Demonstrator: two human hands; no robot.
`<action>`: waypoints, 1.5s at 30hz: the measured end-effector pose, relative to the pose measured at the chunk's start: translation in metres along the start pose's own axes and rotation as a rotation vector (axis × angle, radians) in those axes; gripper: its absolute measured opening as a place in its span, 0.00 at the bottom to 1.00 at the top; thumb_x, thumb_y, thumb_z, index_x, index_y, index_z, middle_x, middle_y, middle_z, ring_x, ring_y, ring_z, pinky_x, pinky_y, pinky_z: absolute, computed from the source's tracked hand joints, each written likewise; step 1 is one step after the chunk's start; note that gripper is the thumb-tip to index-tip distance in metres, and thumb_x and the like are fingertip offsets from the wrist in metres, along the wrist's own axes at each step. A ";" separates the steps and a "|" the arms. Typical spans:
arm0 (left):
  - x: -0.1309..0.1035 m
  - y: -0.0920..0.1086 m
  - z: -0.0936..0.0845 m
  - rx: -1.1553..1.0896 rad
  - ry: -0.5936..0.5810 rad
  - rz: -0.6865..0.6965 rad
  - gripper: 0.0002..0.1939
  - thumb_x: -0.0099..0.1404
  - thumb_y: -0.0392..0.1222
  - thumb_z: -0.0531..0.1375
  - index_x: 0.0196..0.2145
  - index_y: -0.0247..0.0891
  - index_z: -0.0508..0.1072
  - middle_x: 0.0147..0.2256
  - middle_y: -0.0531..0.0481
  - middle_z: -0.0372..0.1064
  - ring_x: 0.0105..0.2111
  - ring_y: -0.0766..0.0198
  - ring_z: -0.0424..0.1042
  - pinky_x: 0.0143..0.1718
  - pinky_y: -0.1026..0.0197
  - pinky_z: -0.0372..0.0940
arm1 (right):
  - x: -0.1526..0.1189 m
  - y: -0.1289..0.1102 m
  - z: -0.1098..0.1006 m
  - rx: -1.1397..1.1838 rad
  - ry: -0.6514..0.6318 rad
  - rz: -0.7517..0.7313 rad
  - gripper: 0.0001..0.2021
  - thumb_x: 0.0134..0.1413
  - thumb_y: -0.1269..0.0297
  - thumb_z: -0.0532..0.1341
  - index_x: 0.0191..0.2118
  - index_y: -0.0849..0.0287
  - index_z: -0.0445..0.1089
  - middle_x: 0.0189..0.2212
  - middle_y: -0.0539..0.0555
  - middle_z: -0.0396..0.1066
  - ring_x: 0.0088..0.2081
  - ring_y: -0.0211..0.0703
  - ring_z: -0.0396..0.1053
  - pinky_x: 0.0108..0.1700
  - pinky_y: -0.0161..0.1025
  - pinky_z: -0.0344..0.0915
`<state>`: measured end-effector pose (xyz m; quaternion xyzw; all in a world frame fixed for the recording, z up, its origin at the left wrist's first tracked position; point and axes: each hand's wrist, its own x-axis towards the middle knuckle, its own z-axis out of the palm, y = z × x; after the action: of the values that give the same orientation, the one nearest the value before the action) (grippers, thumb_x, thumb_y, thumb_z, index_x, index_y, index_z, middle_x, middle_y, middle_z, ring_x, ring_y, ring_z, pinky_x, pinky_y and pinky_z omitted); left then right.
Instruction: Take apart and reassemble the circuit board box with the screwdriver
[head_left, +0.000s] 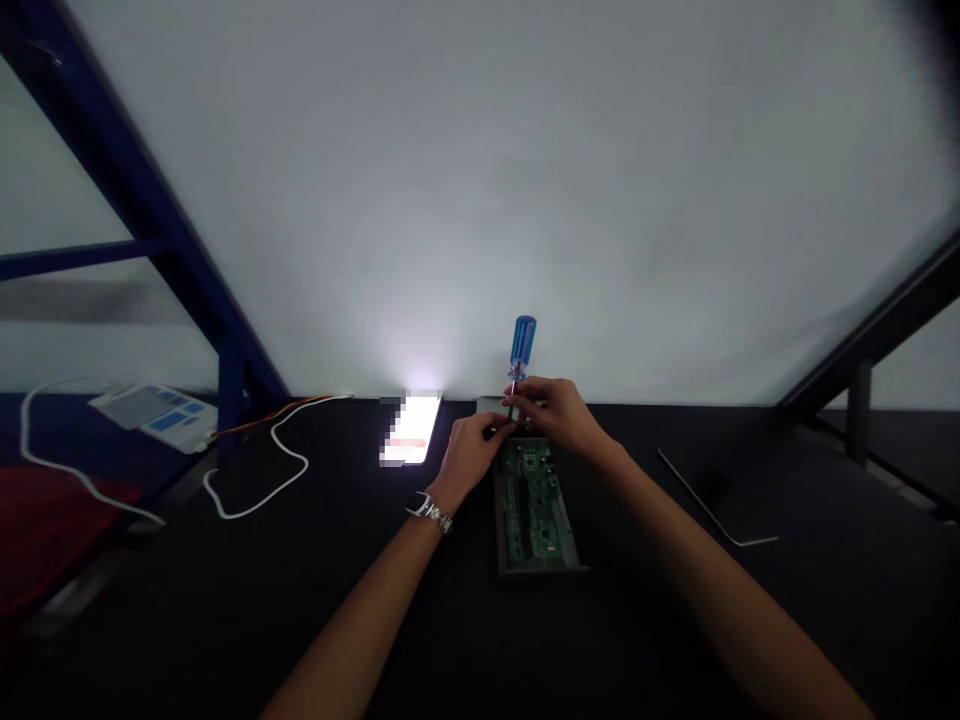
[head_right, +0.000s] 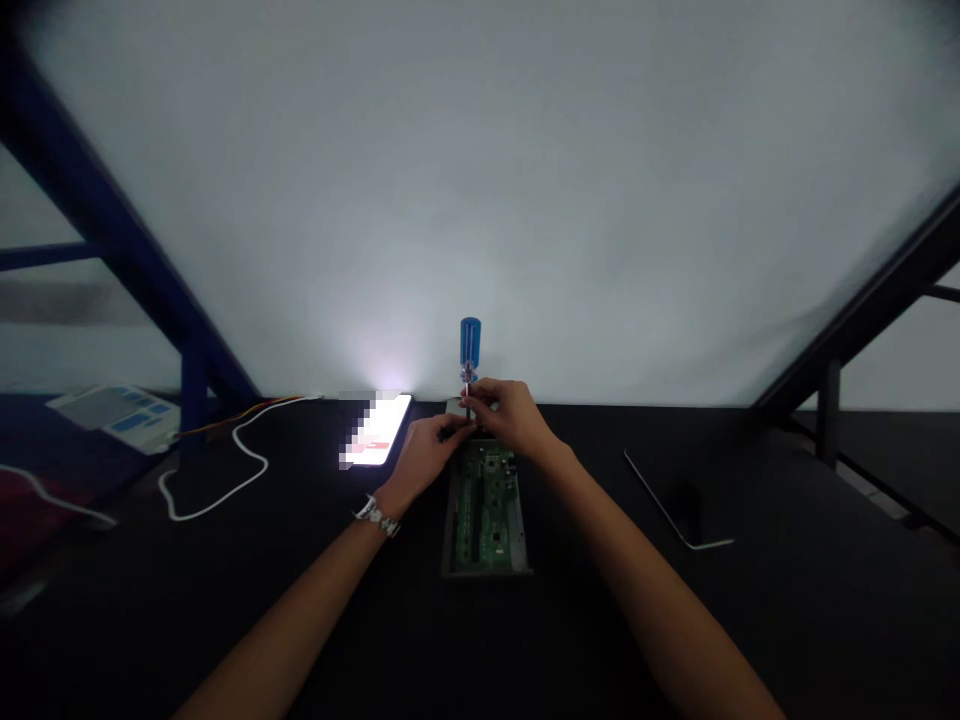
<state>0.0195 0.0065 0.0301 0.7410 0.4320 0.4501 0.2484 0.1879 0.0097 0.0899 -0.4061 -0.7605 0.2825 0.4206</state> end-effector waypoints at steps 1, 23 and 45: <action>0.000 0.000 0.001 -0.009 0.013 -0.007 0.08 0.63 0.43 0.63 0.39 0.41 0.78 0.39 0.48 0.78 0.40 0.57 0.76 0.43 0.56 0.68 | 0.000 0.001 0.000 -0.025 0.025 -0.010 0.10 0.57 0.58 0.61 0.37 0.59 0.74 0.28 0.52 0.75 0.27 0.39 0.70 0.31 0.37 0.67; -0.001 -0.003 0.002 -0.020 0.024 0.001 0.10 0.63 0.44 0.63 0.42 0.41 0.77 0.38 0.49 0.78 0.40 0.57 0.76 0.43 0.57 0.67 | 0.001 0.004 0.002 -0.018 0.031 -0.017 0.07 0.56 0.61 0.61 0.35 0.58 0.74 0.29 0.52 0.76 0.29 0.41 0.72 0.32 0.38 0.69; -0.002 -0.001 0.001 -0.037 0.028 0.030 0.09 0.62 0.41 0.63 0.41 0.40 0.77 0.40 0.47 0.77 0.40 0.58 0.75 0.43 0.57 0.68 | 0.000 0.006 0.004 -0.069 0.118 -0.033 0.07 0.53 0.62 0.63 0.28 0.59 0.68 0.24 0.49 0.71 0.26 0.38 0.67 0.30 0.36 0.64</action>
<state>0.0198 0.0051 0.0281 0.7365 0.4157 0.4719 0.2493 0.1867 0.0126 0.0833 -0.4236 -0.7504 0.2248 0.4550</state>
